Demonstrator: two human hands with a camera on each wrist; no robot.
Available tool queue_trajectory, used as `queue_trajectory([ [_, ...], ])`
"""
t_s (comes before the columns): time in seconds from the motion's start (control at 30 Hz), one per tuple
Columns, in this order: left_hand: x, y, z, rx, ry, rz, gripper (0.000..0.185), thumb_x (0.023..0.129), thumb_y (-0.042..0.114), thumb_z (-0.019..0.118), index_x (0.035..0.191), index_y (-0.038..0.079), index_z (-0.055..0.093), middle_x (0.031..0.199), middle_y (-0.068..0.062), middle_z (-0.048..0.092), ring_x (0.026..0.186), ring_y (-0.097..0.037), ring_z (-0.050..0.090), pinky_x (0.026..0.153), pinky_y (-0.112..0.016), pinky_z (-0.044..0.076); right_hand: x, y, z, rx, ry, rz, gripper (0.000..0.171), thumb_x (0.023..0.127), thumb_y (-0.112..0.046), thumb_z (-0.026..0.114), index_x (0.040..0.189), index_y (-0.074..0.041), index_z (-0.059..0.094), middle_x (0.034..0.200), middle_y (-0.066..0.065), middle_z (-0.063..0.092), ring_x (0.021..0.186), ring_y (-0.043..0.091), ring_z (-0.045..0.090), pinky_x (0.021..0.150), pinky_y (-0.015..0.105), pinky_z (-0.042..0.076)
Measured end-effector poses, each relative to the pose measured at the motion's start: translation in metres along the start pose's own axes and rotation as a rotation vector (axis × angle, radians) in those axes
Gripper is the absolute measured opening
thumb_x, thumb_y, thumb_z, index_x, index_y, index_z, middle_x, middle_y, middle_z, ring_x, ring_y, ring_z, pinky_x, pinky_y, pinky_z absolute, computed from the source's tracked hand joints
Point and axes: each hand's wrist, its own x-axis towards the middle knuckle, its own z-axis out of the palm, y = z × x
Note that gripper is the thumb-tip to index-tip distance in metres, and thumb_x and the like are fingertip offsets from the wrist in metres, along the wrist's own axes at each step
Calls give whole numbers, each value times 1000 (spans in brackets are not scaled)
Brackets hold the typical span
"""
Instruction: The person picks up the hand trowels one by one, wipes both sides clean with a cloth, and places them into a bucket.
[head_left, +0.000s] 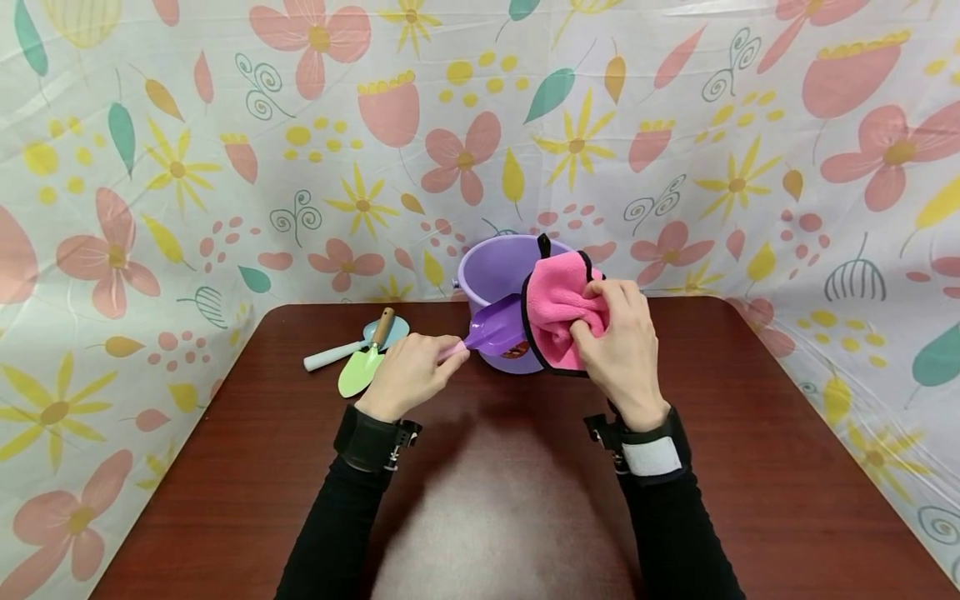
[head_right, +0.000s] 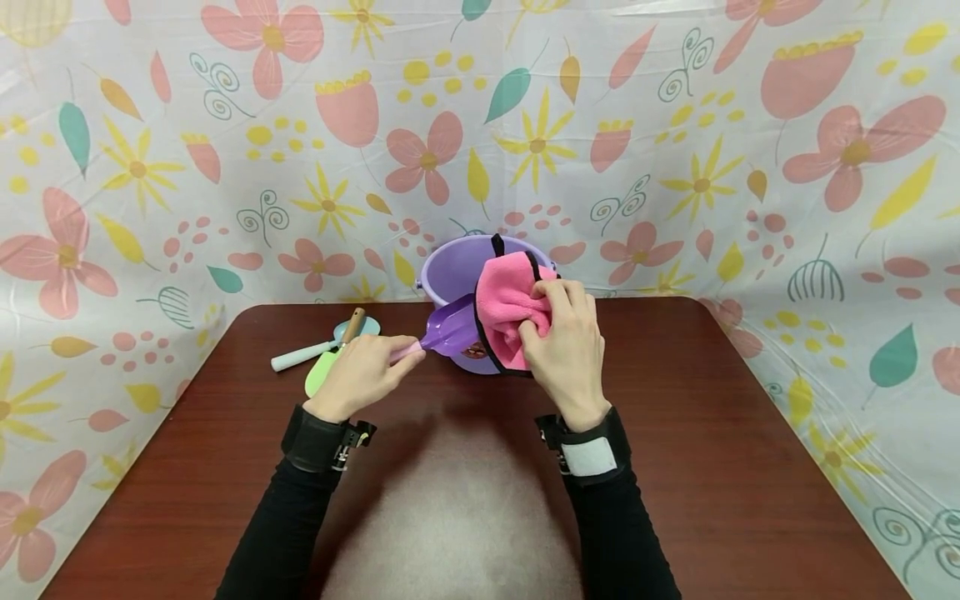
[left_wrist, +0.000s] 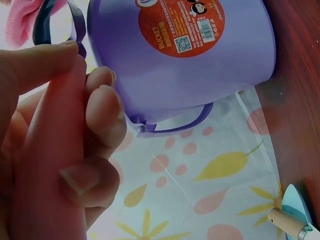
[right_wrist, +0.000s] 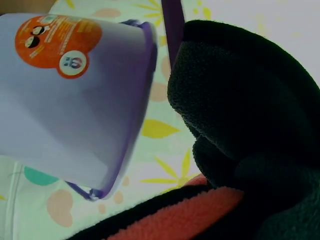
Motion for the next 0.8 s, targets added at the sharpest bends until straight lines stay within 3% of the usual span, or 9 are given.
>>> queue_trajectory([
  [0.23,0,2,0,5,0,-8,40,98,32,59,65,20,41,59,10,21,51,-7,27,49,-27,23,-3,-11,4,49,-6,-89,28,74,-1,59,102,-4,62,105,13,54,96,33,49,76,42,39],
  [0.57,-1,9,4,18,5,-22,40,98,32,58,64,21,42,58,10,22,51,-7,29,46,-27,23,-9,-27,28,101,-81,-179,32,70,6,61,101,-3,63,108,12,58,99,31,50,81,40,41],
  [0.8,2,13,5,71,9,-42,38,93,24,61,60,21,42,53,10,26,49,-10,39,43,-28,30,-15,-36,43,87,-138,-211,32,72,7,61,102,-5,64,109,8,58,92,29,50,74,37,42],
])
